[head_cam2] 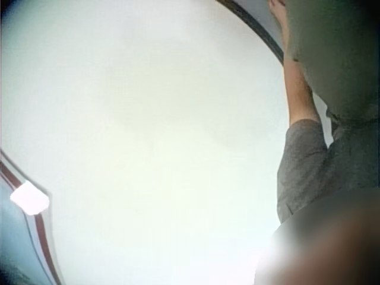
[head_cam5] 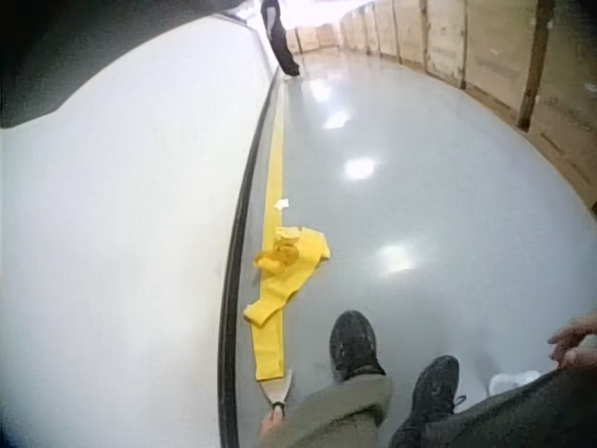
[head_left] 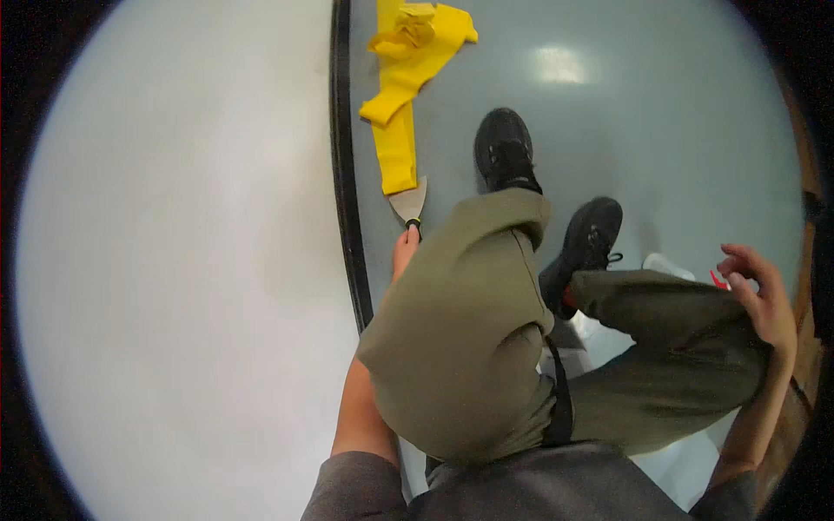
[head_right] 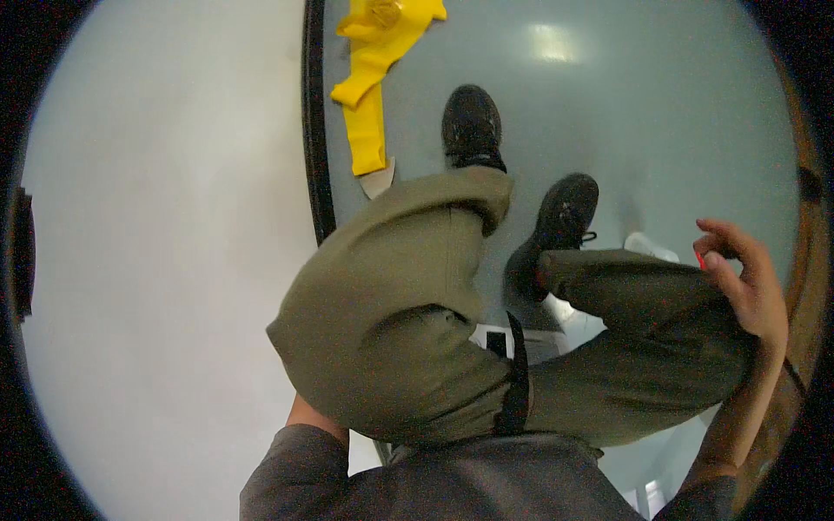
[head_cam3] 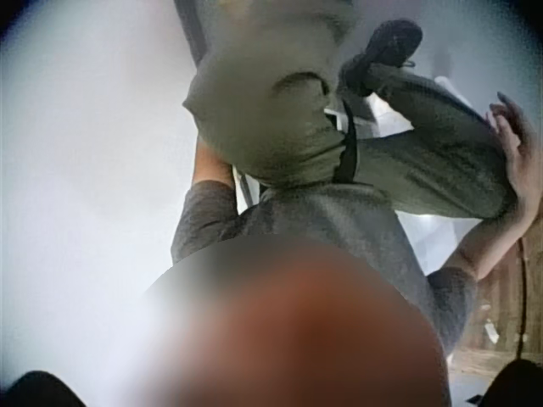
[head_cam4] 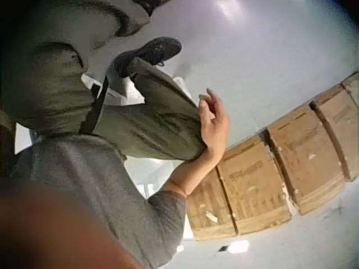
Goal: Remove yellow floor marking tape using a scraper and cleaning solution.
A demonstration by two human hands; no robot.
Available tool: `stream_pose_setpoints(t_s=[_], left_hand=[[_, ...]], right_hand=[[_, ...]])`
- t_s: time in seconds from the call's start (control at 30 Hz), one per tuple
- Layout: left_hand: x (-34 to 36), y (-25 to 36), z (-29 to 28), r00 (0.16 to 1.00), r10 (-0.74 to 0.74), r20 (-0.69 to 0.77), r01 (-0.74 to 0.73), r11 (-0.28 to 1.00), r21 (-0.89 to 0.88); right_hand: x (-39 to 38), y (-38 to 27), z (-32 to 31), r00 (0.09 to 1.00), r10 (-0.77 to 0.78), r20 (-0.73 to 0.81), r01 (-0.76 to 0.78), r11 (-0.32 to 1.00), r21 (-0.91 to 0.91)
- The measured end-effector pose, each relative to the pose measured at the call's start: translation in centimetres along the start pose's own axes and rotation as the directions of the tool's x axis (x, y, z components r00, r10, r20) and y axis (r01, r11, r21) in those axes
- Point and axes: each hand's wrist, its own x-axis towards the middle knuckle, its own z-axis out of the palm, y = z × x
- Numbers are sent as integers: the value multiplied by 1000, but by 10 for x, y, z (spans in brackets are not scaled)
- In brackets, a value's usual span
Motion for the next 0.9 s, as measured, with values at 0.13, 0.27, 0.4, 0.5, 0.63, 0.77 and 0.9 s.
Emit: stream_pose_setpoints(t_s=[0.13,0.27,0.4,0.5,0.63,0.77,0.9], left_hand=[[-4,26,12,996,-85,41,88,994,-68],[-3,17,12,987,-151,52,156,982,-109],[20,-26,15,986,9,-164,29,972,232],[-1,-20,8,996,-13,-84,27,986,166],[-11,-7,1,986,-4,-168,35,982,184],[-14,0,-18,966,12,-257,49,972,229],[8,20,-29,973,-30,-230,85,968,235]], right_hand=[[-1,3,-6,999,47,26,-46,999,-18],[-4,5,-4,1000,4,9,-3,999,-32],[-3,4,-1,1000,-16,-23,16,1000,-26],[-7,7,-3,999,-39,-15,38,999,-32],[-8,5,-8,1000,10,5,-10,999,-32],[-2,7,-6,1000,-6,-10,5,998,-62],[4,6,-11,998,-41,37,41,999,-6]])
